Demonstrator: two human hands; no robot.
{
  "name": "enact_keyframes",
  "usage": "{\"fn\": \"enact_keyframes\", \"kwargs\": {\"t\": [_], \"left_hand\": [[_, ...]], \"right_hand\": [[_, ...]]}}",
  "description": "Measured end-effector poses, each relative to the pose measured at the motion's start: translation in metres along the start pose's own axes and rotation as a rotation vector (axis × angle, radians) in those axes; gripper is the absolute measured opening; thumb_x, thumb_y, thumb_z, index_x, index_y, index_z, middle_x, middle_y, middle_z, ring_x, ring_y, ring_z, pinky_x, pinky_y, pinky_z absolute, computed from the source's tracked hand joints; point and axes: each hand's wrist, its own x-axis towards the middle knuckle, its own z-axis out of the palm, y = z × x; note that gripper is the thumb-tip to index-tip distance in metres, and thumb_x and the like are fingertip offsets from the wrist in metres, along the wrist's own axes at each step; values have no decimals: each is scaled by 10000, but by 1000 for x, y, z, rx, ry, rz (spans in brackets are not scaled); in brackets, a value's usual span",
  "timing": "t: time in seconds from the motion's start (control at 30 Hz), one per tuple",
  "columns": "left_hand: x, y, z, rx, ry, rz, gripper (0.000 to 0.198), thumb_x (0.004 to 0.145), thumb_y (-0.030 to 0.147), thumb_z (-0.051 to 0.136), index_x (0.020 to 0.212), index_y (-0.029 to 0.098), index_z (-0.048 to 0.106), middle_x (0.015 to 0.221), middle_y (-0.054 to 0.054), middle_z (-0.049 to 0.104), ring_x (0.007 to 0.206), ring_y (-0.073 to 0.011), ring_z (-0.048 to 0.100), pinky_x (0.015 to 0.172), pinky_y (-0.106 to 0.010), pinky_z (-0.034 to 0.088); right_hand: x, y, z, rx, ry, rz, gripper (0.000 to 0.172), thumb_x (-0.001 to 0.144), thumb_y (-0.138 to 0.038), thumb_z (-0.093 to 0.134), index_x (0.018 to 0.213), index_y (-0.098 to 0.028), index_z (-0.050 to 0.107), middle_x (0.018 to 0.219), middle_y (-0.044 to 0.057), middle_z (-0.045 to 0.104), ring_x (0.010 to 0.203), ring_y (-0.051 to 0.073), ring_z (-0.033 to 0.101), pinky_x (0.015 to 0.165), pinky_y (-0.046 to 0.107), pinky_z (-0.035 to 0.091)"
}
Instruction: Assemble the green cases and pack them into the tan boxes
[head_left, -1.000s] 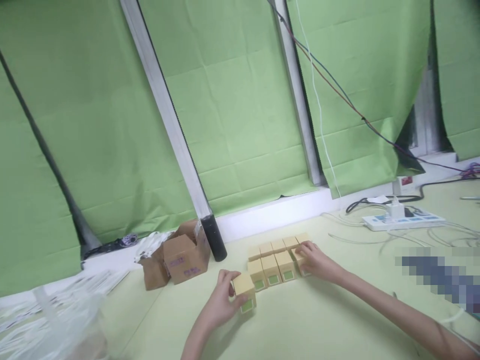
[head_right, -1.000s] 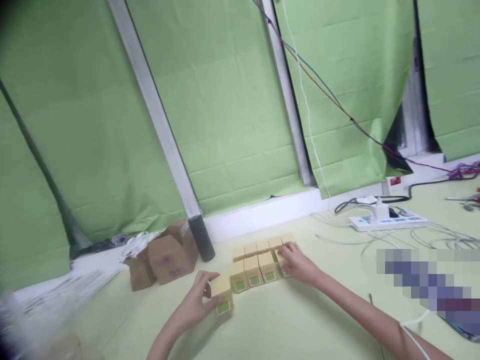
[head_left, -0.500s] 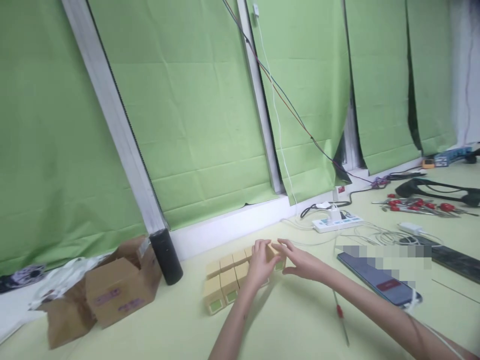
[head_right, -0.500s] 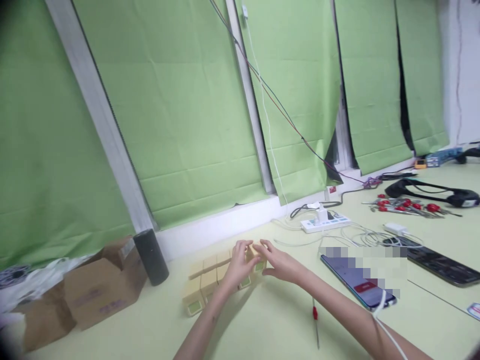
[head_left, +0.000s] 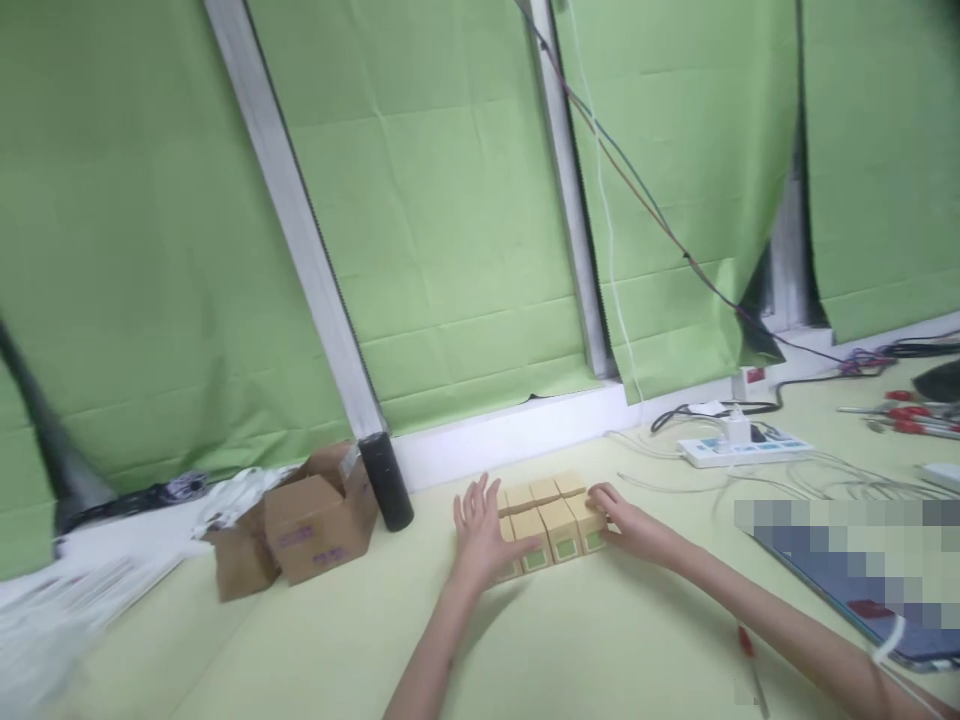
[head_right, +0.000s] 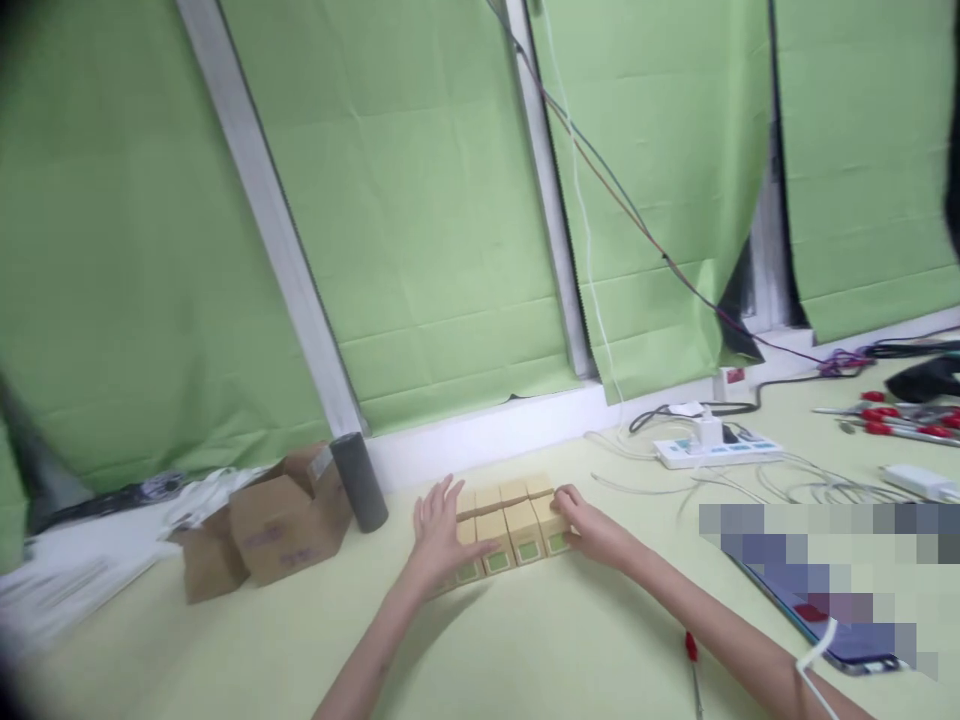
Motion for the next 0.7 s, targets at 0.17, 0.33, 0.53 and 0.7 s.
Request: {"fn": "enact_keyframes", "kwargs": {"t": [0.17,0.33,0.53,0.7], "left_hand": [[-7,-52,-10,95,-113,-86,1264,343,710,716,1420,252,239,1542,-134,55,1365,-423,-134,1008,-654,-141],[13,-63,4,89,-197,-26,1076,494,727,645,1410,305,270,1546,-90,60,1390,-390,-25,1048,-644,-29],[36,-71,16,52,-207,64,720,732,566,606,1350,274,381,1500,-94,261,1376,-340,172,1087,-590,100],[36,-71,18,31,-151,92,423,875,377,519,1264,220,466,1398,-90,399,1262,-288,380,1040,-560,269]], "right_hand": [[30,-2,-9,-47,-29,-9,715,737,-487,634,1341,-220,360,1456,166,210,1307,339,301,1030,514,291],[74,-16,4,-101,-232,-95,984,557,-639,699,1407,-358,291,1549,89,59,1378,413,6,1021,667,37],[90,-20,22,-140,-354,-96,778,708,-696,525,1391,-377,331,1503,101,273,1354,392,207,1006,674,87],[90,-21,20,-139,-347,-82,793,708,-707,519,1391,-340,353,1490,105,301,1348,376,239,1024,644,113]]}}
